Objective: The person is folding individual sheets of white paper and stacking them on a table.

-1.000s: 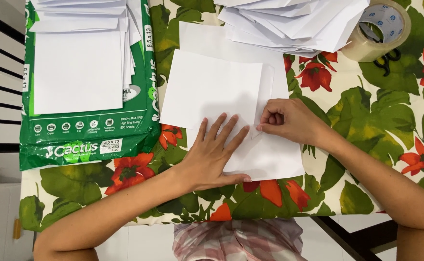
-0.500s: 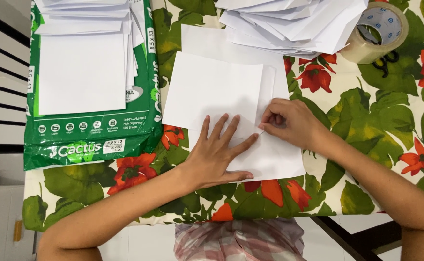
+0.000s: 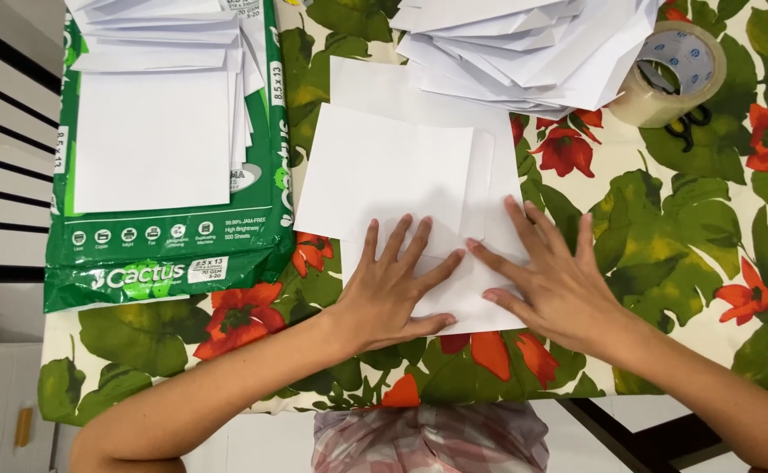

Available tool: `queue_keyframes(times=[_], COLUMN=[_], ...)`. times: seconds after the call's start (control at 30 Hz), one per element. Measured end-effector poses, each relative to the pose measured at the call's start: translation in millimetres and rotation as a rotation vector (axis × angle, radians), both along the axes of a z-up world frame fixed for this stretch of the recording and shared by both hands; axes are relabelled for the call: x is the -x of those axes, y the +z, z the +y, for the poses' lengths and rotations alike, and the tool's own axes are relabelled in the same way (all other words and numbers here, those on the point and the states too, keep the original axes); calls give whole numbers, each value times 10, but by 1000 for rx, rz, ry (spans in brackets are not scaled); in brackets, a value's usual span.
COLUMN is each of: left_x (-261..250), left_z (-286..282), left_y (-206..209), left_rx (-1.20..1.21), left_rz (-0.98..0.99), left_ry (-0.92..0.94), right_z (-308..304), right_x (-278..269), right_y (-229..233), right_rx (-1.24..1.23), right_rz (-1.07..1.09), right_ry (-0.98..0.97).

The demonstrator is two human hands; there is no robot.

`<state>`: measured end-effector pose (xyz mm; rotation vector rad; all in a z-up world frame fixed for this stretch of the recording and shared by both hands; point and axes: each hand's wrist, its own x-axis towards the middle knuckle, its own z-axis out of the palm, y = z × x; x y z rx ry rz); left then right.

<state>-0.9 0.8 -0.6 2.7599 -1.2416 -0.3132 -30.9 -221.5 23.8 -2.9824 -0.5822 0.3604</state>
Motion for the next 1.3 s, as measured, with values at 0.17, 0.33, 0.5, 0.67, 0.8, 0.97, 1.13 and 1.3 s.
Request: queue_keyframes(times=[0.17,0.33,0.5,0.67,0.8,0.97,1.13,1.3], left_x=[-16,-11,-53,-216,-529,-755,-816,-905], left_z=[26,40,59,82,-29,-156,-211,-209], left_y=[-70,-63,21,-119,-117,444,534,374], left_rx=[25,62,87,303,461,548,853,978], left_rz=[27,46,59,-13,-449,-40,294,537], left_ry=[-3,1,15,7,24,18,24,60], right_z=[-235,-220,-249,-221,-285,-36,-90,-56], right_x=[-162,-657,-1195,-1180,-1201,-853,-718,-627], right_y=[-4,2,-410,-337,-407,172,110,106], right_rx=[89,-421,-395,-737,-1240,-1253,-1309,-1115], right_rz=[-26,-37,-179,-31,238,184,-51,-582], right_ry=[-111,-179,-210,-267,-217,-177,-333,-63])
